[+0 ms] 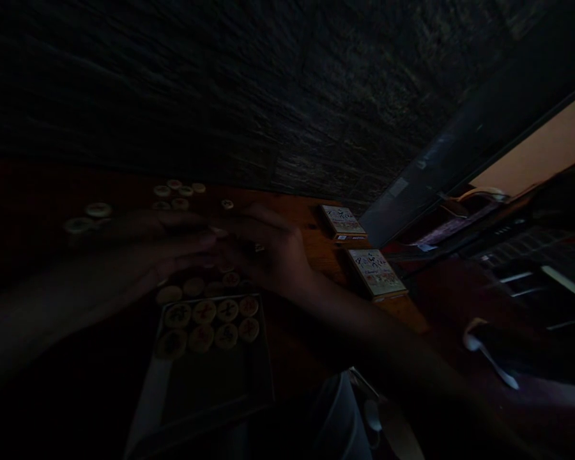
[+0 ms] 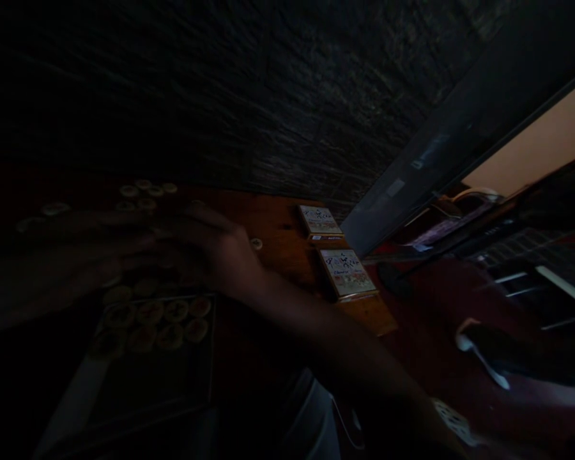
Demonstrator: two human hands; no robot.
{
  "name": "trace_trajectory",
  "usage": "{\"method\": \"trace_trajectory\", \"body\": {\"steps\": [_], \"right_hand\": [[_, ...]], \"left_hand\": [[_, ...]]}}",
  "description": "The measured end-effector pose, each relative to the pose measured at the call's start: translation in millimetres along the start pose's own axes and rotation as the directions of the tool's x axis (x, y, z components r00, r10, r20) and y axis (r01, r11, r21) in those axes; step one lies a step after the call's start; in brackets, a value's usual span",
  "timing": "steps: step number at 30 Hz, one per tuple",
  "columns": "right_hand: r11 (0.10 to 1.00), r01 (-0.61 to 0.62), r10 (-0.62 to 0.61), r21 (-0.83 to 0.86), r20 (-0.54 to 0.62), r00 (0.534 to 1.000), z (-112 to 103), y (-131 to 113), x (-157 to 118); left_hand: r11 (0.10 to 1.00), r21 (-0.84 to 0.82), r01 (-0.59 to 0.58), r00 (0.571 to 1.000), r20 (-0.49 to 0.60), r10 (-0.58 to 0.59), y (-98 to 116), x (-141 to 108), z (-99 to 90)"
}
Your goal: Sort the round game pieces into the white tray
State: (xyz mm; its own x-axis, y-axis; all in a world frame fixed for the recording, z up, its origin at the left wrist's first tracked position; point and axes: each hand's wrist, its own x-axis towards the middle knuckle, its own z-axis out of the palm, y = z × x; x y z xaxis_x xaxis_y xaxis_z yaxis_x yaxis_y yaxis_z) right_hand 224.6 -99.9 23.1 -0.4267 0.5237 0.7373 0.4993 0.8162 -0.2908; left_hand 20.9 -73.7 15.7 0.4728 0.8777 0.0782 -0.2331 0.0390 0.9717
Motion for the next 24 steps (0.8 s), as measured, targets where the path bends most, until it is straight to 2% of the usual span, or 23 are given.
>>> {"method": "trace_trajectory", "body": {"steps": [2,5,8,10,14,16,20,24], "right_hand": [[0.997,-0.047,0.05,0.058,-0.046,0.998,-2,-4,2],[0.951,-0.254,0.266,0.178,-0.041,0.963,-2,-8,3],[0.777,-0.478,0.517,0.409,0.017,0.856,2,-9,3],[0.664,-0.553,0.605,0.503,0.074,0.793,5,-8,4],[0.554,-0.604,0.678,0.573,0.111,0.727,5,-9,6],[0.509,-0.61,0.696,0.607,0.127,0.707,5,-8,7],[0.411,-0.658,0.754,0.631,0.171,0.634,8,-6,7],[0.389,-0.668,0.756,0.634,0.196,0.625,8,-7,6]], "left_hand": [[0.999,0.035,0.025,0.998,-0.054,-0.023,7,-1,4.2],[0.989,0.132,-0.065,0.996,-0.056,0.073,13,-3,8.6],[0.942,0.289,-0.17,0.982,-0.035,0.188,13,-3,8.9],[0.921,0.33,-0.208,0.974,-0.02,0.227,10,-2,7.9],[0.905,0.365,-0.219,0.973,0.007,0.232,5,-2,8.3],[0.893,0.398,-0.212,0.973,0.002,0.23,4,-3,9.8],[0.86,0.472,-0.195,0.971,-0.029,0.236,7,-3,14.4],[0.837,0.524,-0.155,0.965,-0.1,0.241,9,-7,20.4]]}}
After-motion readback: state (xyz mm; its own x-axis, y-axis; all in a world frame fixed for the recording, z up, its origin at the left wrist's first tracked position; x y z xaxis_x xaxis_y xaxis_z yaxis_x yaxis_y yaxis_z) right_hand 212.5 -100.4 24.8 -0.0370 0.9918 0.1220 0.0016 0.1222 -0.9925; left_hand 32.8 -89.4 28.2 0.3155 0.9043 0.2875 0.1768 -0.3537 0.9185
